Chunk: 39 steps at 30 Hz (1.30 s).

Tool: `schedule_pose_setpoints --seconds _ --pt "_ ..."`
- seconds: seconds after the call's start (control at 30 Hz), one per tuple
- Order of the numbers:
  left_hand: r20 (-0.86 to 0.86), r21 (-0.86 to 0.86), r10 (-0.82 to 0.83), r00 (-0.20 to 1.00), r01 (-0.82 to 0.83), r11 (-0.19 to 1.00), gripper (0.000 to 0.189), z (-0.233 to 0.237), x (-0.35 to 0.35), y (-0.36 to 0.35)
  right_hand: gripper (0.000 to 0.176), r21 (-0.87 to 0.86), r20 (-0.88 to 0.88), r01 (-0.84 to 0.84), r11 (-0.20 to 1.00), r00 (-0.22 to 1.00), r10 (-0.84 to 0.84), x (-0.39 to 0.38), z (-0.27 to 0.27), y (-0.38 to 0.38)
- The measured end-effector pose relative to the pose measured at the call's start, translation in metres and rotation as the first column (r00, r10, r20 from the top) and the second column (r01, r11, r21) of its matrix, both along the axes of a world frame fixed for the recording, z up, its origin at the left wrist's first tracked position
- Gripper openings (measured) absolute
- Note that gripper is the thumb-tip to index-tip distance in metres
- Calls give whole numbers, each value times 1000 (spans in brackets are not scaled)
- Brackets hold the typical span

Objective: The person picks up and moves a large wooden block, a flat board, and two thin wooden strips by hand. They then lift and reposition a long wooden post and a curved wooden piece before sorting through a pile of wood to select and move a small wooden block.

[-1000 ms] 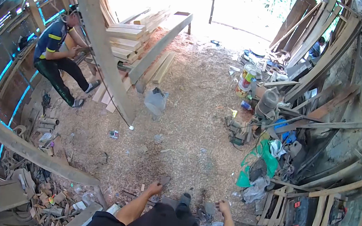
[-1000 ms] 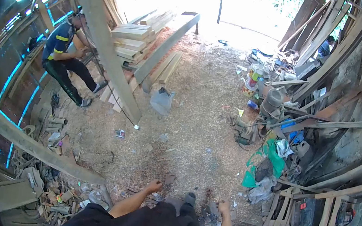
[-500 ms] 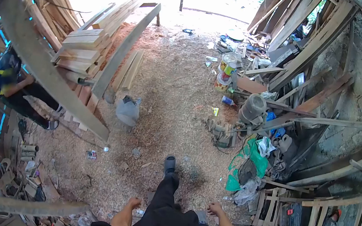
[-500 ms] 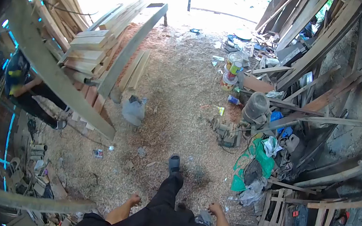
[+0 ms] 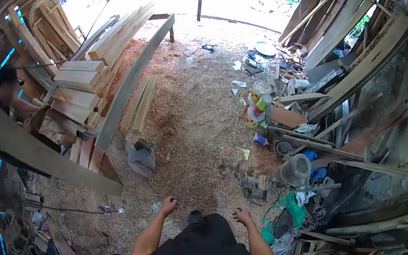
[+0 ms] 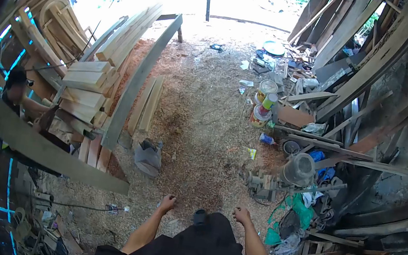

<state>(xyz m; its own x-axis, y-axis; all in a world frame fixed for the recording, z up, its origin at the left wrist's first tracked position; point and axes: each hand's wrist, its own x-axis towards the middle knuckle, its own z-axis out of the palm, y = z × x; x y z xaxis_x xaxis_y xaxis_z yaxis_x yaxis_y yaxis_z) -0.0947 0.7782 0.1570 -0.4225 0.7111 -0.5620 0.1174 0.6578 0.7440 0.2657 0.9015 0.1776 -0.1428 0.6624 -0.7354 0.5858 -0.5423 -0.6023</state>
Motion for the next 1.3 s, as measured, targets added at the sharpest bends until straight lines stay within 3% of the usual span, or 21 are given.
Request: schedule_pose_setpoints --seconds 0.03,0.13,0.2,0.27,0.33,0.43,0.5,0.57,0.6,0.63,0.67,0.7,0.73,0.77,0.8,0.87,0.93,1.07,1.17,1.23,1.3 --pt "128 -21 50 991 -48 999 26 9 -5 27 25 9 -14 -45 999 999 46 -13 5 19" --pt "271 -19 61 961 -58 998 27 49 -12 83 27 -4 -10 -91 996 996 91 -39 18 62" --pt "371 -59 89 924 -72 996 28 46 -23 104 29 -23 4 -89 996 996 89 -50 17 83" --pt "464 -91 120 878 -87 992 29 42 -37 130 32 99 181 -288 952 946 268 -53 13 102" --pt "533 -142 221 817 -170 975 30 33 -54 155 38 138 378 -495 858 827 416 -27 -86 119" --pt "453 -198 248 856 -175 964 31 21 -86 202 33 28 409 -322 946 868 283 -18 -120 143" --pt "373 -230 262 890 -185 955 32 9 -108 228 32 -136 306 -247 959 911 278 -28 -116 182" --pt "299 -250 306 904 -235 939 30 -5 -127 250 30 -269 215 -283 921 914 344 -42 -104 233" --pt "258 -272 347 902 -277 922 28 -19 -138 263 30 -282 175 -419 863 862 476 -52 -99 262" --pt "253 -269 332 909 -264 926 28 -33 -153 277 29 -217 170 -664 715 696 698 -65 -95 294" --pt "239 -289 294 926 -221 932 28 -48 -165 287 28 -37 357 -997 69 51 933 -75 -95 320" --pt "230 -314 260 938 -182 932 27 -56 -173 295 25 48 320 -919 391 385 865 -85 -104 348" --pt "238 -327 261 936 -176 928 27 -56 -178 309 23 30 227 -711 703 690 688 -100 -93 377" --pt "209 -284 235 949 -171 943 26 -55 -183 328 21 40 125 -387 921 916 380 -114 -80 405" --pt "178 -233 209 962 -166 958 25 -55 -189 348 20 -72 27 29 997 999 -27 -131 -67 433" --pt "247 -232 301 921 -245 941 26 -47 -195 394 18 117 35 -96 988 995 92 -154 -85 495" --pt "280 -217 314 907 -259 941 25 -24 -201 443 18 84 -20 -126 989 992 128 -185 -16 542" --pt "292 -208 230 928 -173 963 26 -31 -240 532 19 132 15 -69 989 998 67 -218 -43 615" --pt "262 -260 78 962 -7 966 30 -37 -281 593 27 63 71 54 997 996 -58 -232 -42 640" --pt "401 -277 22 916 98 956 31 -57 -319 649 27 264 197 -71 962 980 19 -227 -91 661" --pt "308 -272 -122 944 210 939 31 -39 -335 716 22 122 147 65 990 986 -83 -234 -50 679"
